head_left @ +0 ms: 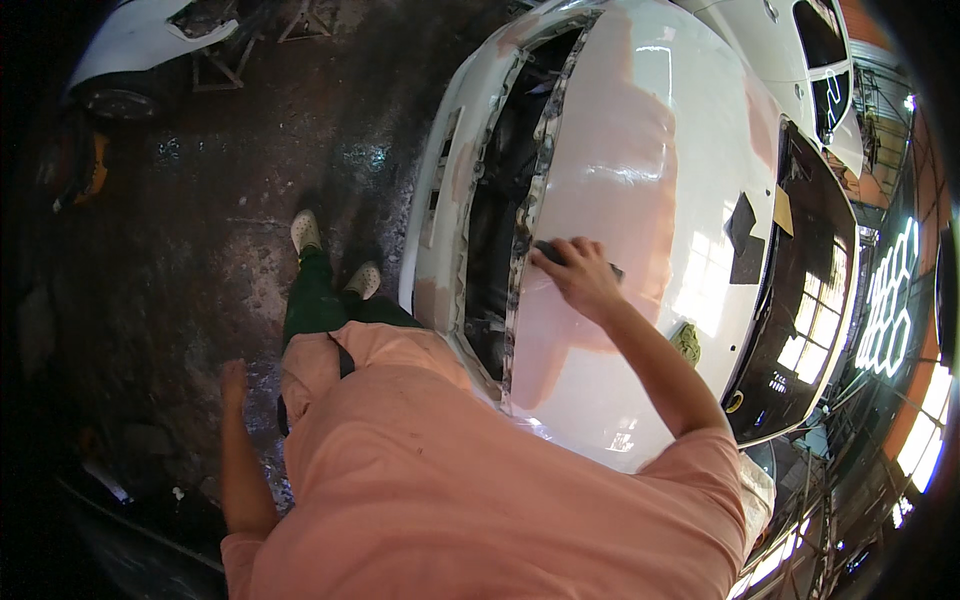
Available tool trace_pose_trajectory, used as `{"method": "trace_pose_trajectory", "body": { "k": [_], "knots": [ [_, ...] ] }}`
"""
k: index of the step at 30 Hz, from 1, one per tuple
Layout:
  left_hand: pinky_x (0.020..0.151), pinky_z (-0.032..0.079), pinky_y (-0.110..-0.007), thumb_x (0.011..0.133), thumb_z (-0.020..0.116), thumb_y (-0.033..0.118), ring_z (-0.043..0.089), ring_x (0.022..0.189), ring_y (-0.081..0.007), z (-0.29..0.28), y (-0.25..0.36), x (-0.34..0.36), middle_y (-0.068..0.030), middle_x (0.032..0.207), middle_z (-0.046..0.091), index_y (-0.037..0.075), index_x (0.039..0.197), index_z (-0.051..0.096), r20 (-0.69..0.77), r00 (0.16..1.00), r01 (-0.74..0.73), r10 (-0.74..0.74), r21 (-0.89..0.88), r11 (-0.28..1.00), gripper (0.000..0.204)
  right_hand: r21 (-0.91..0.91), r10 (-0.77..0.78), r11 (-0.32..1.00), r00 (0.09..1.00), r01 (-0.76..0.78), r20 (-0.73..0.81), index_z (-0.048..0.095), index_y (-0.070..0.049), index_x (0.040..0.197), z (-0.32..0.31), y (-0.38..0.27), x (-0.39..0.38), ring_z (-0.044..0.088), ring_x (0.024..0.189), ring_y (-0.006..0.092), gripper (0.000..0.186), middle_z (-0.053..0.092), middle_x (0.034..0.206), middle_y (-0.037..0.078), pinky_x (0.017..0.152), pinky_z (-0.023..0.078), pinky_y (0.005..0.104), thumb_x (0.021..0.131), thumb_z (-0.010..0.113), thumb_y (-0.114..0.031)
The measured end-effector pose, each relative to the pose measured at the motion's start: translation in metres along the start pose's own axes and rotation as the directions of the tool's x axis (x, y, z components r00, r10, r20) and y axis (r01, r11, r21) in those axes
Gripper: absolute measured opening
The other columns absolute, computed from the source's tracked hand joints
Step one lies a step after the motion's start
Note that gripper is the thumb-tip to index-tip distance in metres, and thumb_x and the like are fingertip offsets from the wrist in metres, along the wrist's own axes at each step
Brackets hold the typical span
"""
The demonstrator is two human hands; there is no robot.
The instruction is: The person sands the hood of a white car using a sanding block, periodically wiping the surface with a wet sponge and rinsing the sponge in a bucket of water.
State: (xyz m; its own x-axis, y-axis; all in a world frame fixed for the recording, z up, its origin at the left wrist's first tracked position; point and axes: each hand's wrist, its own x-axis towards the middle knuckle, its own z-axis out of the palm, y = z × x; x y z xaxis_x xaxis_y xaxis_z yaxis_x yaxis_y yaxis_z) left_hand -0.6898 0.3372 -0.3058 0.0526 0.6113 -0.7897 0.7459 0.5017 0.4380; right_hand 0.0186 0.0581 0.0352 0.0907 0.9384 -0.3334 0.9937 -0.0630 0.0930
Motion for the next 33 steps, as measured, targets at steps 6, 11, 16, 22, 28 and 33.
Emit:
{"method": "trace_pose_trajectory", "body": {
  "k": [6, 11, 16, 22, 28, 33],
  "knots": [
    [0.071, 0.047, -0.034, 0.104, 0.060, 0.026, 0.058, 0.075, -0.0156, 0.025, 0.028, 0.025, -0.0046, 0.082, 0.061, 0.001, 0.102, 0.069, 0.125, 0.992, -0.003, -0.004, 0.057, 0.998, 0.026, -0.026, 0.006, 1.000, 0.998, -0.005, 0.056, 0.063, -0.024, 0.144, -0.004, -0.004, 0.006, 0.056, 0.124, 0.0333, 0.056, 0.060, 0.138, 0.007, 0.099, 0.047, 0.0498, 0.089, 0.070, -0.015],
    [0.068, 0.046, -0.034, 0.104, 0.059, 0.026, 0.055, 0.071, -0.0153, 0.012, 0.003, 0.018, -0.0026, 0.079, 0.059, 0.004, 0.100, 0.068, 0.129, 0.987, -0.105, 0.097, 0.056, 0.993, 0.025, 0.025, 0.048, 0.998, 0.998, -0.049, 0.028, 0.065, -0.026, 0.142, -0.011, 0.018, -0.032, 0.057, 0.122, 0.0340, 0.053, 0.060, 0.137, 0.007, 0.097, 0.047, 0.0501, 0.090, 0.068, -0.014],
    [0.066, 0.046, -0.034, 0.104, 0.061, 0.025, 0.054, 0.069, -0.0147, 0.024, 0.027, 0.017, -0.0017, 0.077, 0.057, 0.004, 0.099, 0.068, 0.055, 0.989, -0.134, 0.136, -0.031, 0.990, 0.022, 0.014, 0.049, 0.999, 0.999, -0.049, 0.006, 0.065, -0.027, 0.142, 0.013, -0.020, 0.038, 0.057, 0.121, 0.0334, 0.053, 0.061, 0.134, 0.007, 0.096, 0.048, 0.0508, 0.091, 0.066, -0.013],
    [0.068, 0.047, -0.035, 0.104, 0.062, 0.023, 0.057, 0.073, -0.0164, 0.040, 0.033, 0.030, -0.0015, 0.079, 0.058, 0.003, 0.103, 0.067, 0.066, 0.991, -0.112, 0.117, -0.073, 0.991, 0.020, -0.126, 0.140, 0.980, 0.983, -0.155, -0.122, 0.068, -0.027, 0.138, 0.004, 0.045, 0.094, 0.060, 0.118, 0.0360, 0.043, 0.064, 0.134, 0.007, 0.091, 0.051, 0.0504, 0.097, 0.064, -0.014],
    [0.069, 0.047, -0.036, 0.105, 0.060, 0.025, 0.057, 0.075, -0.0174, 0.026, -0.009, 0.038, -0.0020, 0.081, 0.060, 0.003, 0.103, 0.066, 0.065, 0.997, -0.026, 0.038, -0.176, 0.984, 0.023, -0.073, 0.221, 0.970, 0.968, -0.230, -0.116, 0.064, -0.029, 0.143, 0.026, 0.013, 0.079, 0.060, 0.119, 0.0356, 0.051, 0.061, 0.136, 0.009, 0.096, 0.051, 0.0538, 0.094, 0.067, -0.018],
    [0.068, 0.047, -0.035, 0.106, 0.056, 0.027, 0.057, 0.074, -0.0152, 0.027, -0.012, 0.015, -0.0028, 0.082, 0.061, 0.004, 0.098, 0.065, 0.135, 0.988, 0.075, -0.072, -0.018, 0.997, 0.025, -0.054, 0.144, 0.988, 0.989, -0.146, -0.026, 0.067, -0.030, 0.140, 0.017, 0.023, 0.065, 0.061, 0.118, 0.0356, 0.046, 0.065, 0.130, 0.008, 0.093, 0.052, 0.0537, 0.096, 0.067, -0.019]
  ]
}}
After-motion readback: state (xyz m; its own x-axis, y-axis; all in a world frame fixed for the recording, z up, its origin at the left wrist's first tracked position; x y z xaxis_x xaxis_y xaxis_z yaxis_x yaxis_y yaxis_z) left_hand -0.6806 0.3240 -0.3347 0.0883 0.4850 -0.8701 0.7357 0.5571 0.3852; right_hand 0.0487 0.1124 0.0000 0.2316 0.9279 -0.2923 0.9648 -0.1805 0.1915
